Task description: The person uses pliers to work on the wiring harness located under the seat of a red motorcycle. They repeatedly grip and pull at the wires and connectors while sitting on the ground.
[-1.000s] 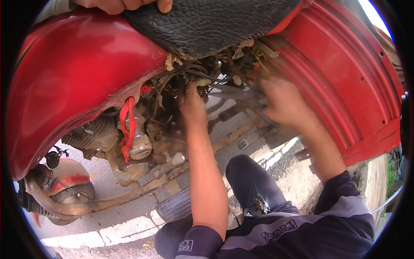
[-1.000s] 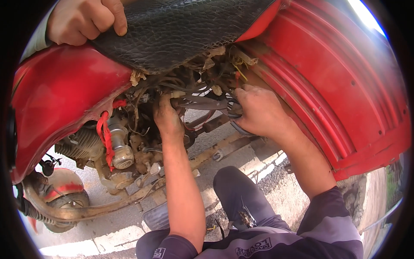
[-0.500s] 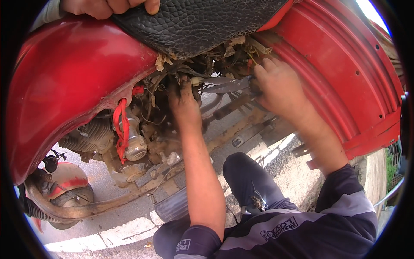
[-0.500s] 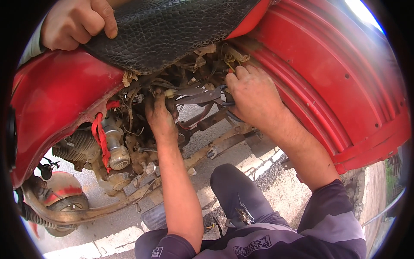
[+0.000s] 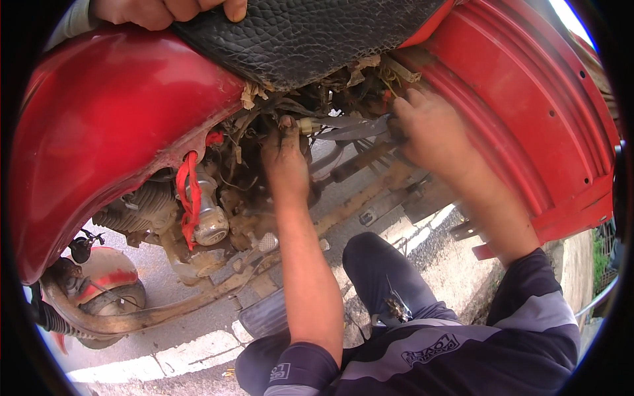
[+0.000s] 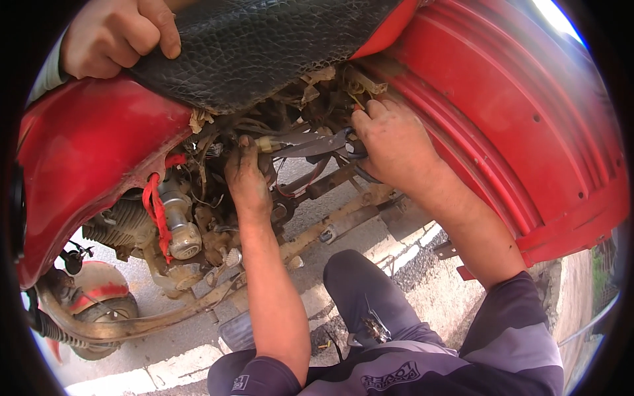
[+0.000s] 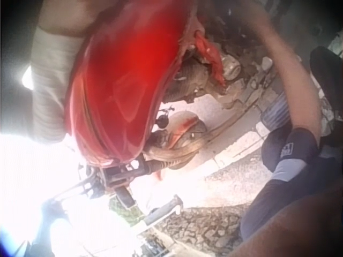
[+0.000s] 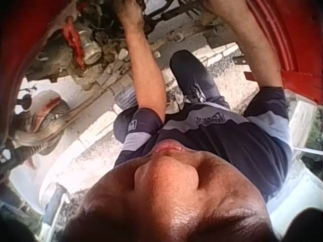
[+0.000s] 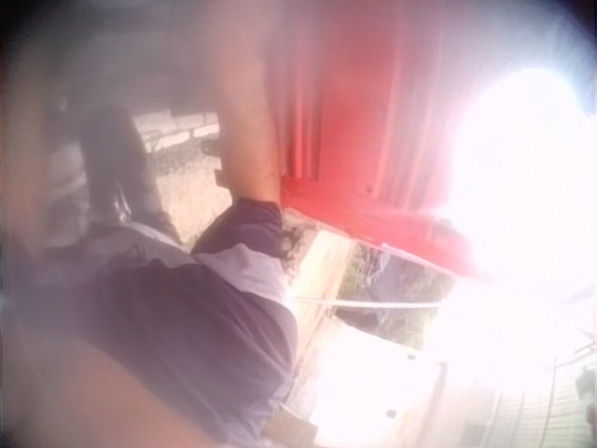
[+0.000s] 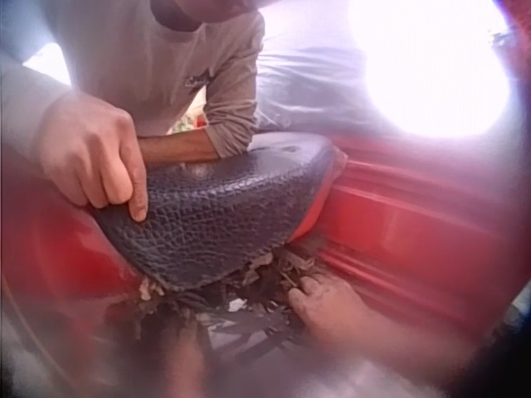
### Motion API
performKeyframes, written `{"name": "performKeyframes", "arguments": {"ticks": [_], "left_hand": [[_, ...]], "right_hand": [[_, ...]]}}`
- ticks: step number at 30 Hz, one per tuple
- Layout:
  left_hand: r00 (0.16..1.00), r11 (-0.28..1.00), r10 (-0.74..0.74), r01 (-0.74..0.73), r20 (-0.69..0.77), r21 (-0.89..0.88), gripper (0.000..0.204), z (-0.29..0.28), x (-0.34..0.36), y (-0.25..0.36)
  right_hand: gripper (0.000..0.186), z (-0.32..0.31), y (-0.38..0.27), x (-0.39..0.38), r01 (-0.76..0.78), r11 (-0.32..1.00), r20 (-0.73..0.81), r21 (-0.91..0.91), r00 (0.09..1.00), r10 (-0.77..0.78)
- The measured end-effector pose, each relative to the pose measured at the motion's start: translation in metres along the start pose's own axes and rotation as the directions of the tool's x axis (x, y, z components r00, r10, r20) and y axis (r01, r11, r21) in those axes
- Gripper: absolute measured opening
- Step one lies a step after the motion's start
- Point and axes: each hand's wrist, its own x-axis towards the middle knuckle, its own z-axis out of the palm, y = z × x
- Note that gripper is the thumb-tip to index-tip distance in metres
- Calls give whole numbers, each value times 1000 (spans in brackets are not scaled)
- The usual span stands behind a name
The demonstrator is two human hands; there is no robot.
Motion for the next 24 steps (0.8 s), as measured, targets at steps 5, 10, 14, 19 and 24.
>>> {"name": "performKeyframes", "arguments": {"ticks": [5,10,14,19,24], "left_hand": [[990,965,-143,142,10,-220,21,5,-3,0],[976,951,-216,219,37,-217,42,4,-7,2],[979,940,-186,201,79,-276,34,3,-6,4],[978,893,-199,205,58,-400,17,2,-5,-2],[982,889,-183,182,37,-419,13,4,-7,3]], "right_hand": [[43,-14,-2,2,7,996,-54,-88,998,-11],[44,-14,13,11,-40,992,-67,-121,997,32],[43,-19,16,13,79,993,-123,-86,988,-90],[45,-20,5,5,93,992,-96,-82,990,-100],[41,-11,3,5,56,989,-123,-141,990,-73]]}}
